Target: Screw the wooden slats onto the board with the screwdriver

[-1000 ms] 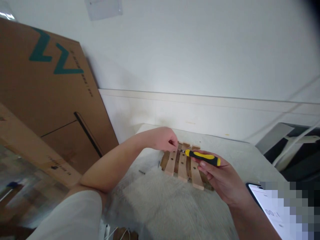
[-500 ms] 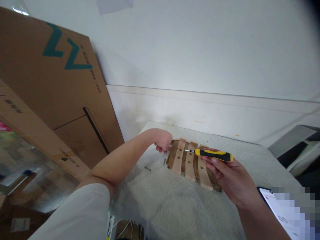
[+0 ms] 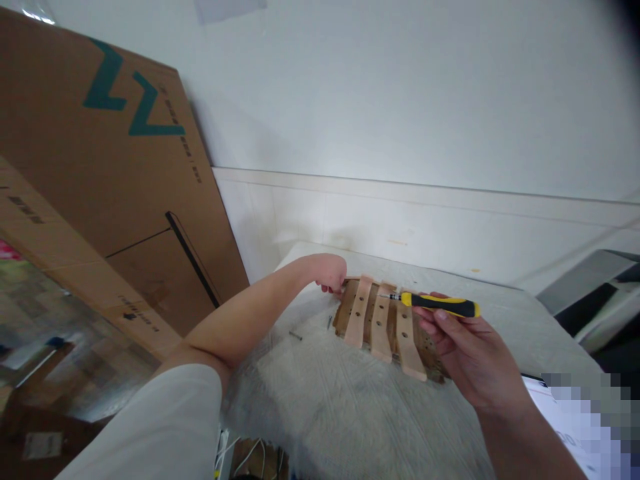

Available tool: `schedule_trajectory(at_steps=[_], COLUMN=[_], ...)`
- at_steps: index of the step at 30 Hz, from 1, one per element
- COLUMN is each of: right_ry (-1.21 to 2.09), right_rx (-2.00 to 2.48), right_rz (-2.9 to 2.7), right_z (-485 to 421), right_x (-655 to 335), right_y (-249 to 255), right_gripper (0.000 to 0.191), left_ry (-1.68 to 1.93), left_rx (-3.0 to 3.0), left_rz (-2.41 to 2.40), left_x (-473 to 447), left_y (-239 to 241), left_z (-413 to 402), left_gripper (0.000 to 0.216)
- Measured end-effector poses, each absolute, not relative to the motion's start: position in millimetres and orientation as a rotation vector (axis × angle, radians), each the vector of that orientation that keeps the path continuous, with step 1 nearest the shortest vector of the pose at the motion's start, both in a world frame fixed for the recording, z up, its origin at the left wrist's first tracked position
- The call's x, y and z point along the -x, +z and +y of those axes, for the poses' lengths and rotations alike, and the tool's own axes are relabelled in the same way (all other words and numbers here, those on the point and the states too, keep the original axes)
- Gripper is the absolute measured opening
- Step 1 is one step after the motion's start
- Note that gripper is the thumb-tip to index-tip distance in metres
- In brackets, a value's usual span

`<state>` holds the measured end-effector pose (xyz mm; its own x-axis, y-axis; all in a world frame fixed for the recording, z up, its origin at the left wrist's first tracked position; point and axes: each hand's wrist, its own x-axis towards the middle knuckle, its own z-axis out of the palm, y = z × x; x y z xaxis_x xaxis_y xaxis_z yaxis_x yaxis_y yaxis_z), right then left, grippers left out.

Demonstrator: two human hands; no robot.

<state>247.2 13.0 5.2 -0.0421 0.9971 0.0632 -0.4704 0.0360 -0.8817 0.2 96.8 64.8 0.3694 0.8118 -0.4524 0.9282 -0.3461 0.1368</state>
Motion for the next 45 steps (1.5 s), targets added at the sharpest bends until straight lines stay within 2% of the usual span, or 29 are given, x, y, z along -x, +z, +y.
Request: schedule_trajectory(at_steps=[6,13,17,24,27,31,34,37,41,45], right_ry=[1.394,1.412,1.426,1.402,1.394,1.352,1.285,1.230,1.156,1.133], right_rx=[0.788,0.784,0.761,0.690,0.608,0.654,0.838,0.819,0.777,0.821], right_rz=[-0.886,-0.871,-0.878,-0.850,-0.756,-0.622,-0.503,-0.521,-0.577,-0.494], right_z=[13.5,12.4,12.6,13.4,15.7,25.0,31.5,33.9,34.1,35.4], right_x=[-248.6,-246.9,-247.0,-248.3,-250.3,-254.2,-256.2,-256.5,-257.6,-263.1], right_y=[4.8,6.2,4.8,9.9,14.9,14.1,9.2,6.3,6.9,8.6], right_gripper=[0.032,0.032,0.029,0.015,0.014,0.017,0.019,0.022,0.026,0.027], left_ry=[-0.395,-0.443,-0.255,0.245,0.607,0.767,0.734,0.636,0.457,0.451], left_rx=[-2.469,-2.484,-2.501,-2.561,-2.604,-2.413,-2.120,-1.960,-1.923,-1.944], left_rz=[1.622,1.701,1.892,2.051,1.815,1.360,1.143,1.011,0.922,0.863], left_x=[-8.7,-8.9,-5.1,-12.6,-24.8,-46.8,-63.1,-74.3,-80.6,-80.1], left_y=[50.7,43.7,62.0,90.6,95.1,90.7,81.0,71.9,66.9,67.3], left_z=[100.0,99.2,90.7,67.6,58.1,44.3,35.4,30.6,29.5,31.2], left_gripper=[0.031,0.025,0.020,0.033,0.031,0.026,0.029,0.033,0.037,0.039])
